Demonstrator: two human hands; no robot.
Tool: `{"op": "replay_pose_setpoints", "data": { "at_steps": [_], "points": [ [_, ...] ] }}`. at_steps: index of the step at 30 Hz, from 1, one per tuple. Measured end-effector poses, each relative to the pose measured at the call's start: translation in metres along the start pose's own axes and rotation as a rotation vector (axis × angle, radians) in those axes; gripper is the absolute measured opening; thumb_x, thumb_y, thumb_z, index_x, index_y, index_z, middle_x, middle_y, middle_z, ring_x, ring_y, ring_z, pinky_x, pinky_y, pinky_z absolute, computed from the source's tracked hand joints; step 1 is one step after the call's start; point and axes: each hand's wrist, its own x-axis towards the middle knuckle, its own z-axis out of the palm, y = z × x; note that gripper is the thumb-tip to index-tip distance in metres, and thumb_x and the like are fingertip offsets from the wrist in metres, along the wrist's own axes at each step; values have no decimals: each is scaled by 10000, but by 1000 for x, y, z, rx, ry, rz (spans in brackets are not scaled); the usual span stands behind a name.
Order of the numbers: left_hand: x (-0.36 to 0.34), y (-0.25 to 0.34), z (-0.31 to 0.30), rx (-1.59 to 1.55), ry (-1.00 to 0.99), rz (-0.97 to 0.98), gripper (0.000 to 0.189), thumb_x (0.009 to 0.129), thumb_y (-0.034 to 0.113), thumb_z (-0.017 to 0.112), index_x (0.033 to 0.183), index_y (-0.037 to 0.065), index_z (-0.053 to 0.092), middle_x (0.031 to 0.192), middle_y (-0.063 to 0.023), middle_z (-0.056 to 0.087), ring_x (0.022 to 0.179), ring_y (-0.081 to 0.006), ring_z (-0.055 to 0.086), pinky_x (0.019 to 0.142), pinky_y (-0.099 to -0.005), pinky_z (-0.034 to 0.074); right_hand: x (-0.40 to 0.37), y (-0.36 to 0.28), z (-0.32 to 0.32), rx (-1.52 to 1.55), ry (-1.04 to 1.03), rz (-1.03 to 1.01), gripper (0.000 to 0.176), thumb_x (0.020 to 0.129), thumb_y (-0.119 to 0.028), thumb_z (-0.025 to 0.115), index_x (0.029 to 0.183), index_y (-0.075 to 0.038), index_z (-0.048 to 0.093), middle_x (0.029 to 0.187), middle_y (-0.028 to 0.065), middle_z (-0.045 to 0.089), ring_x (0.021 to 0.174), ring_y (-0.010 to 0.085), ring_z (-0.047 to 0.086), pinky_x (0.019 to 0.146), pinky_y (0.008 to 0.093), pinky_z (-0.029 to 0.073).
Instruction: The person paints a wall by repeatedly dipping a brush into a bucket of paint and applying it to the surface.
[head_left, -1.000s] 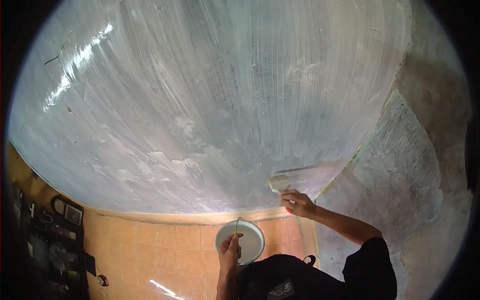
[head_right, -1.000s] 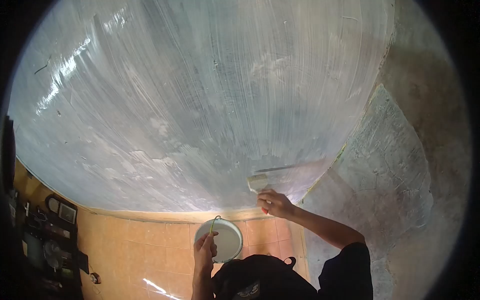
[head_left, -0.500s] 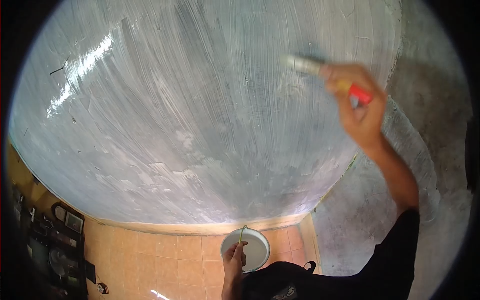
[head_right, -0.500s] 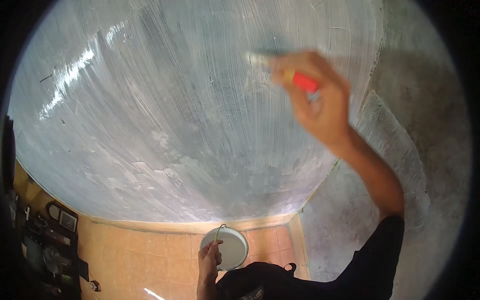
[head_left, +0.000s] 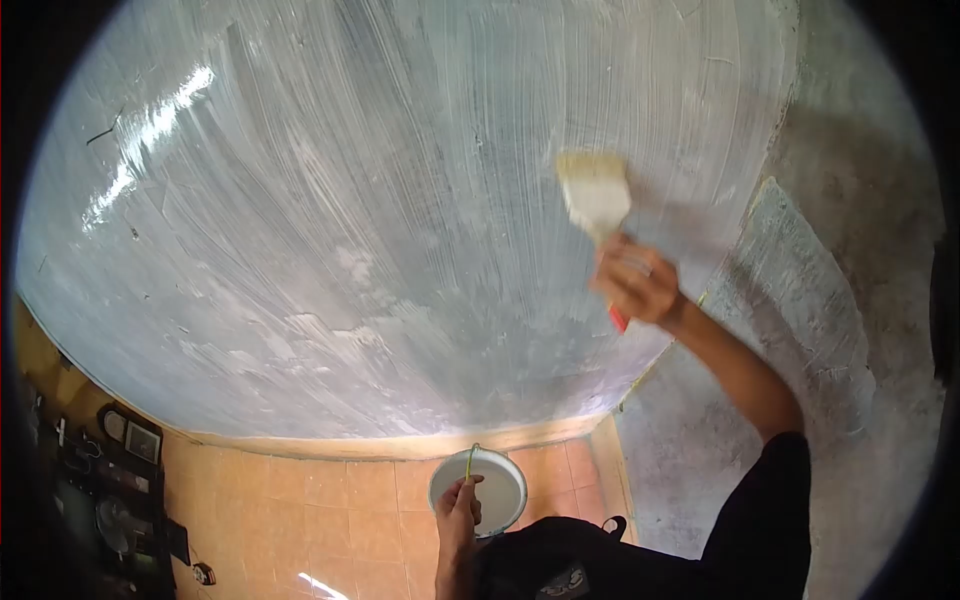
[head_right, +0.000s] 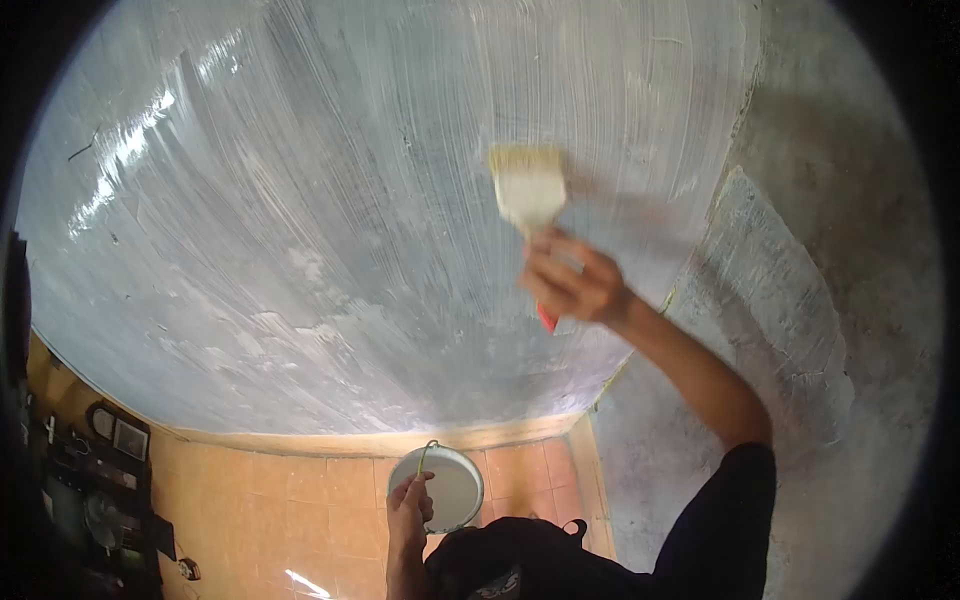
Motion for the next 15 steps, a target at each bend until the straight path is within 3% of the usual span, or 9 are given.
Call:
{"op": "replay_pose_setpoints", "data": {
  "at_steps": [7, 9, 12, 15],
  "points": [
    [-12, -7, -2, 26, 14, -40, 249, 998, 196, 553, 1054, -28, 644, 577, 99, 348, 447, -5, 282, 415, -216, 188, -166, -148, 17, 316, -198, 166, 282, 760, -56, 774, 959, -94, 578, 1073, 65, 627, 1043, 272, 631, 891, 378, 607],
    [-16, -7, -1, 32, 18, -47, 250, 997, 198, 555, 1054, -29, 644, 577, 99, 348, 447, -4, 281, 415, -216, 187, -189, -175, 18, 374, -260, 212, 304, 738, -46, 774, 965, -89, 578, 1082, 71, 617, 1045, 276, 628, 900, 377, 601],
    [-26, -3, 5, 85, 37, -57, 253, 996, 199, 554, 1057, -31, 641, 575, 100, 344, 443, -6, 281, 411, -218, 191, -207, -205, 18, 556, -324, 345, 416, 607, -31, 783, 973, -74, 590, 1047, 83, 609, 1034, 282, 634, 881, 368, 590],
    [-30, -5, 11, 107, 53, -68, 228, 977, 162, 555, 1033, -42, 638, 583, 101, 325, 452, -9, 262, 415, -217, 175, -200, -224, 12, 650, -350, 462, 387, 598, -21, 778, 940, -76, 603, 1039, 72, 618, 1034, 267, 636, 852, 349, 594]
  ]
}}
